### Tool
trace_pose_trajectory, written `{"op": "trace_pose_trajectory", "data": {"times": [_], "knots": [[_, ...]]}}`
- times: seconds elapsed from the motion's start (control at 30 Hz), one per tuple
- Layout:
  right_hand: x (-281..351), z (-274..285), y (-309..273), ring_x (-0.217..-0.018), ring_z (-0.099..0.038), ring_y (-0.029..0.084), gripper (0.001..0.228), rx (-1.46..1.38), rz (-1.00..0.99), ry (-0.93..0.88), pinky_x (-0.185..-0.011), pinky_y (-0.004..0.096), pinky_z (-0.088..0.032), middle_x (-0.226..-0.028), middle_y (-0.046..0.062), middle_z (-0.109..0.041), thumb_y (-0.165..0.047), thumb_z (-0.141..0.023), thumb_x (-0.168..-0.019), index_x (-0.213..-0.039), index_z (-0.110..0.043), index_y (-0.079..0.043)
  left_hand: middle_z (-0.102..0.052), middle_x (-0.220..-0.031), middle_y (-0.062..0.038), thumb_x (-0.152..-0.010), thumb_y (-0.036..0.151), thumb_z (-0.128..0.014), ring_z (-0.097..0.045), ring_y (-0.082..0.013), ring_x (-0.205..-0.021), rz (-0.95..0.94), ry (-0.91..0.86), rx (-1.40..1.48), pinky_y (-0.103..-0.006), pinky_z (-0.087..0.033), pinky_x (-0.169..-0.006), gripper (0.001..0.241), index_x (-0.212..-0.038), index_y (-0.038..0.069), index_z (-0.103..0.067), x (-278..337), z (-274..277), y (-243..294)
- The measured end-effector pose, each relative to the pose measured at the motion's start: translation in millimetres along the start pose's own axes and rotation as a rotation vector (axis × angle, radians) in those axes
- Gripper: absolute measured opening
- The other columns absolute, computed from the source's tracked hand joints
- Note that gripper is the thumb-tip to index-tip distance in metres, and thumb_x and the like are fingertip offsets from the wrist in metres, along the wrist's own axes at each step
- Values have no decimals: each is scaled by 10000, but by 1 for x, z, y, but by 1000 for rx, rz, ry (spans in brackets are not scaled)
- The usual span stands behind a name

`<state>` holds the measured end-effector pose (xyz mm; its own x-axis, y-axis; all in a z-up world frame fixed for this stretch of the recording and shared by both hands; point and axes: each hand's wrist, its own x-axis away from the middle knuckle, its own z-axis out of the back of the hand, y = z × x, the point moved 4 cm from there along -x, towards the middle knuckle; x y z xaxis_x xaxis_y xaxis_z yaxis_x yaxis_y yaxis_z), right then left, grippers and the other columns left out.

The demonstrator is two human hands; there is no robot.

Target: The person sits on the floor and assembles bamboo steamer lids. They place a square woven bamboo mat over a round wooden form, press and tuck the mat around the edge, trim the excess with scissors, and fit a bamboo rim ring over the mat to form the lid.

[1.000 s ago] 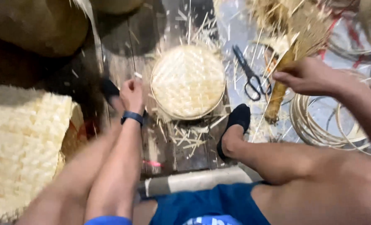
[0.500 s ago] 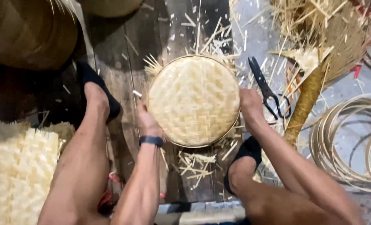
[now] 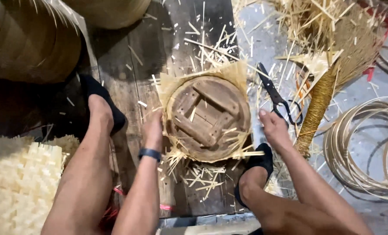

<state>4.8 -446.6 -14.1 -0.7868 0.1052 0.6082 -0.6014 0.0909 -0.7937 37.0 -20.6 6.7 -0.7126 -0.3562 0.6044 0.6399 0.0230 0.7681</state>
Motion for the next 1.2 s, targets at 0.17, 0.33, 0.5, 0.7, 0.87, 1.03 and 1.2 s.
{"op": "trace_pose_trajectory", "data": {"times": [0.17,0.33,0.5,0.7,0.87,1.03,1.2], "knots": [[-25,64,-21,-992,-688,368,563,1040,393,390,-896,432,-555,-1072,234,-724,-298,-773,-809,-1250,-640,25,-433,-1516,-229,-838,557,-678,-386,-352,-1431,-244,238,-724,-550,-261,-1198,848,-1447,13,-448,60,-96,76],[-64,104,13,-969,-645,467,793,1448,346,288,-844,482,-547,-1091,324,-648,-297,-975,-556,-1153,-592,60,-23,-1628,-306,-749,740,-696,-10,-432,-1534,-112,200,-855,-619,48,-1224,1282,-1539,-74,-100,52,-188,73],[-66,112,25,-828,-730,302,423,1012,-44,28,-810,430,-578,-847,170,-724,-138,-815,-687,-1059,-686,19,42,-1678,-287,-637,498,-811,28,-437,-1572,-411,2,-968,-625,25,-1246,1312,-1598,-10,-77,62,-187,62],[2,94,4,-714,-674,373,447,921,-108,-144,-682,468,-532,-807,188,-684,-298,-878,-668,-952,-704,1,68,-1656,-349,-704,320,-812,-152,-621,-1465,-661,-175,-867,-634,-147,-1216,1140,-1638,265,-162,87,-169,26],[9,46,-49,-818,-677,378,586,1255,213,31,-769,475,-534,-867,217,-691,-575,-709,-845,-979,-688,-6,89,-1648,-346,-691,304,-809,-178,-640,-1448,-696,-175,-859,-640,-162,-1212,1145,-1629,279,-152,91,-167,27],[-12,3,-70,-904,-675,415,567,1507,463,40,-842,497,-545,-898,231,-678,-564,-739,-795,-940,-694,-18,105,-1649,-327,-688,302,-813,-165,-633,-1452,-683,-191,-865,-624,-148,-1209,1116,-1619,307,-198,90,-166,27],[-23,32,-56,-882,-693,369,394,1543,287,26,-791,498,-549,-880,188,-690,-409,-755,-715,-910,-711,-70,108,-1659,-315,-683,287,-806,-178,-604,-1469,-665,-251,-892,-616,-132,-1227,1088,-1617,304,-248,98,-167,33]]}}
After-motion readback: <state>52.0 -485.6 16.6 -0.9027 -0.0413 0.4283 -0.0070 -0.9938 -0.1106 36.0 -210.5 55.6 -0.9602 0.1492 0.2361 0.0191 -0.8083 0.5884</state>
